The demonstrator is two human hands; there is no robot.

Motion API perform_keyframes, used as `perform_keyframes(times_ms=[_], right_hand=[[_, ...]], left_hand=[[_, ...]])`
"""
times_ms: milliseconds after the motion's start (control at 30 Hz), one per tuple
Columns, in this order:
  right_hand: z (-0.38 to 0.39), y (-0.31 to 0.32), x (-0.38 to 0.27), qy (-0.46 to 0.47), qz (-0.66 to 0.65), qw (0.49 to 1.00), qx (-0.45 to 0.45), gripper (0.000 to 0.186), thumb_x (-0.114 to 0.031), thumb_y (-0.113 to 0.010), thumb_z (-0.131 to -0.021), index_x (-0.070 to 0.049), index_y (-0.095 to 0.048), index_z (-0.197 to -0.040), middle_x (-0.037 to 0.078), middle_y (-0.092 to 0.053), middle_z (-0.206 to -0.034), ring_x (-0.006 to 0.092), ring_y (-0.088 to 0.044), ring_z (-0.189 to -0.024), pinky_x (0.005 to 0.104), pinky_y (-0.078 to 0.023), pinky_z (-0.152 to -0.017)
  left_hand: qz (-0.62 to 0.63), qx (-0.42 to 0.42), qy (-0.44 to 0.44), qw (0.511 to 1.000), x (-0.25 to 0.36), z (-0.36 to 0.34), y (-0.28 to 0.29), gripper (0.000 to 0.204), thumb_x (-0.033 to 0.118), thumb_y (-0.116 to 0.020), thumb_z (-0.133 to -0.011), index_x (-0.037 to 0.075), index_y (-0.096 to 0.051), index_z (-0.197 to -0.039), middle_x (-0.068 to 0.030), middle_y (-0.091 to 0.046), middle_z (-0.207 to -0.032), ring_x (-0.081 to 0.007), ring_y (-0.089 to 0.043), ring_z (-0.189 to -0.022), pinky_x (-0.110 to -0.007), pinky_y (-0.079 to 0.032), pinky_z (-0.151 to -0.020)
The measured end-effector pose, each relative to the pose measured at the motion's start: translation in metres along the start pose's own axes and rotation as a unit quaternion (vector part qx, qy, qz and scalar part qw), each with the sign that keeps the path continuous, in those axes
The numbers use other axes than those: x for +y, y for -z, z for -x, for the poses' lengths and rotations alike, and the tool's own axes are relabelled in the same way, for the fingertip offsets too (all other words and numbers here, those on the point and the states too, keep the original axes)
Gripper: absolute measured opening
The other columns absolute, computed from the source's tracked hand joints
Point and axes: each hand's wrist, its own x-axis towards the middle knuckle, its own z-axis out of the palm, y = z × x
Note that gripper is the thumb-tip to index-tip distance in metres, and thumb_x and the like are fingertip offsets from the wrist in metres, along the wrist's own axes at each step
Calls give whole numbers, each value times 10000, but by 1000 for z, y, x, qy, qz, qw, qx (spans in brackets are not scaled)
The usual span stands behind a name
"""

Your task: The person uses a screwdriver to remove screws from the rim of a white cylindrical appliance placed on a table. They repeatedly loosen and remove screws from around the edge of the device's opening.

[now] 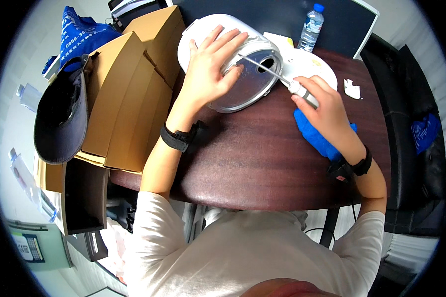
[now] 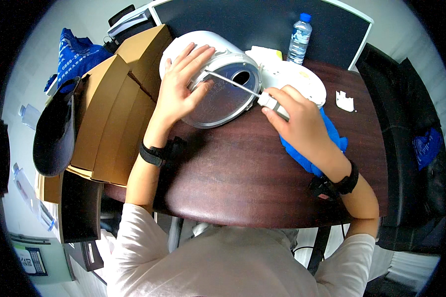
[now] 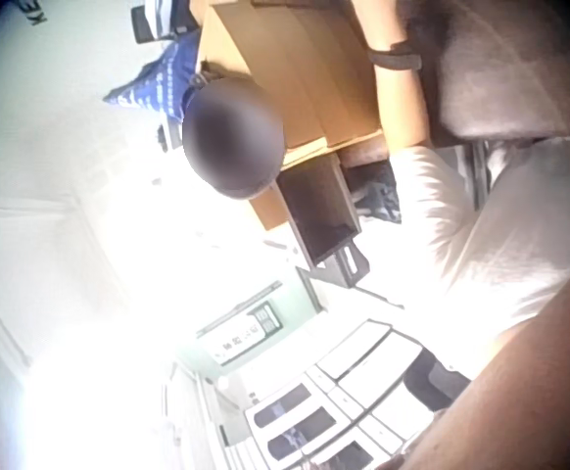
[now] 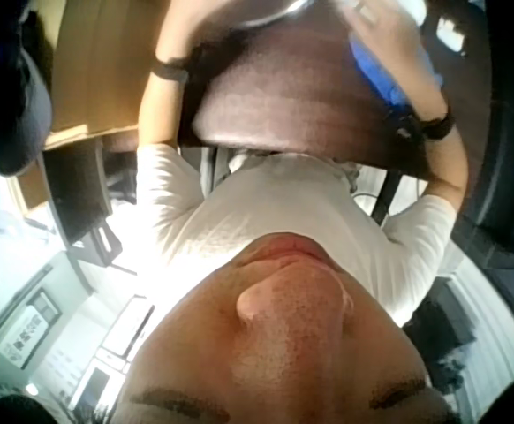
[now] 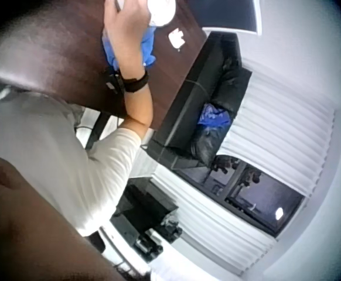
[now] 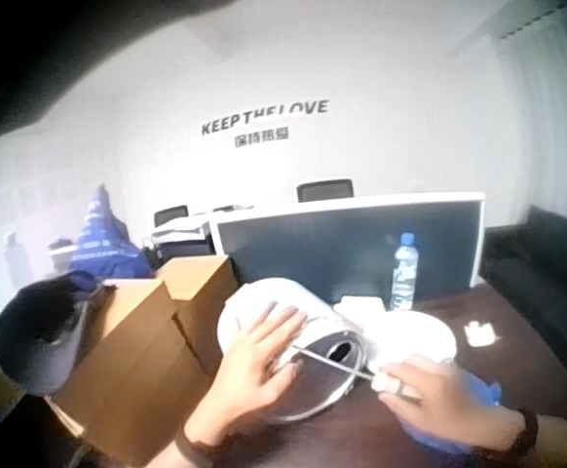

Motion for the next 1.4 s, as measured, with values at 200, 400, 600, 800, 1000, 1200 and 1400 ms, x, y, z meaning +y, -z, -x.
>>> perform_keyframes(times_ms=[200, 400, 600, 800, 1000, 1200, 1400], right_hand=[[5, 11, -9, -33, -45, 998, -37, 304, -141, -732, -886, -16, -659, -1154, 142, -653, -974, 304, -669, -858, 376, -525, -746], [10, 0, -5, -35, -60, 996, -60, 317, -143, -728, -900, -5, -645, -1173, 132, -652, -1008, 289, -663, -876, 361, -522, -766], [11, 3, -11, -49, -39, 996, -70, 342, -157, -733, -903, -10, -639, -1197, 128, -649, -1012, 279, -669, -849, 362, -528, -728], [6, 10, -11, -9, 64, 996, -69, 336, -184, -745, -889, -28, -640, -1168, 124, -646, -969, 296, -668, -822, 381, -526, -694], [-7, 24, -19, 11, 170, 982, -80, 316, -221, -738, -892, -35, -648, -1132, 128, -643, -899, 299, -671, -783, 393, -521, -680], [5, 4, -10, -68, -47, 989, -119, 299, -237, -688, -952, 7, -648, -1120, 168, -686, -900, 304, -684, -794, 380, -520, -713], [10, -3, -10, -87, -49, 989, -111, 294, -229, -682, -957, 9, -647, -1127, 189, -703, -938, 317, -700, -821, 397, -528, -731]], left_hand=[[-8, -2, -4, 1000, 2, -4, 2, 643, 250, -685, -792, 159, -578, -1420, -124, -549, -1456, -364, -412, -1432, -636, -252, -1147], [-26, -36, 10, 999, 8, -14, 12, 640, 210, -732, -721, 77, -592, -1332, -141, -580, -1307, -359, -496, -1290, -488, -341, -1087], [-84, 5, -4, 996, 8, -13, 1, 655, 262, -787, -736, 111, -576, -1337, -120, -537, -1425, -386, -403, -1414, -649, -297, -1110], [-73, -24, -5, 997, 3, -9, 0, 684, 274, -768, -759, 155, -553, -1398, -87, -510, -1505, -409, -353, -1461, -805, -217, -1081], [-63, -15, -20, 998, 3, -10, -1, 652, 250, -743, -782, 148, -551, -1397, -77, -531, -1481, -412, -384, -1438, -817, -232, -1063], [-76, -10, -12, 997, 3, -10, -2, 621, 248, -735, -803, 145, -553, -1388, -74, -547, -1463, -409, -393, -1431, -816, -254, -1043], [-80, -7, -7, 997, 6, -9, -4, 614, 239, -735, -806, 143, -556, -1385, -73, -547, -1463, -404, -397, -1428, -817, -258, -1042]])
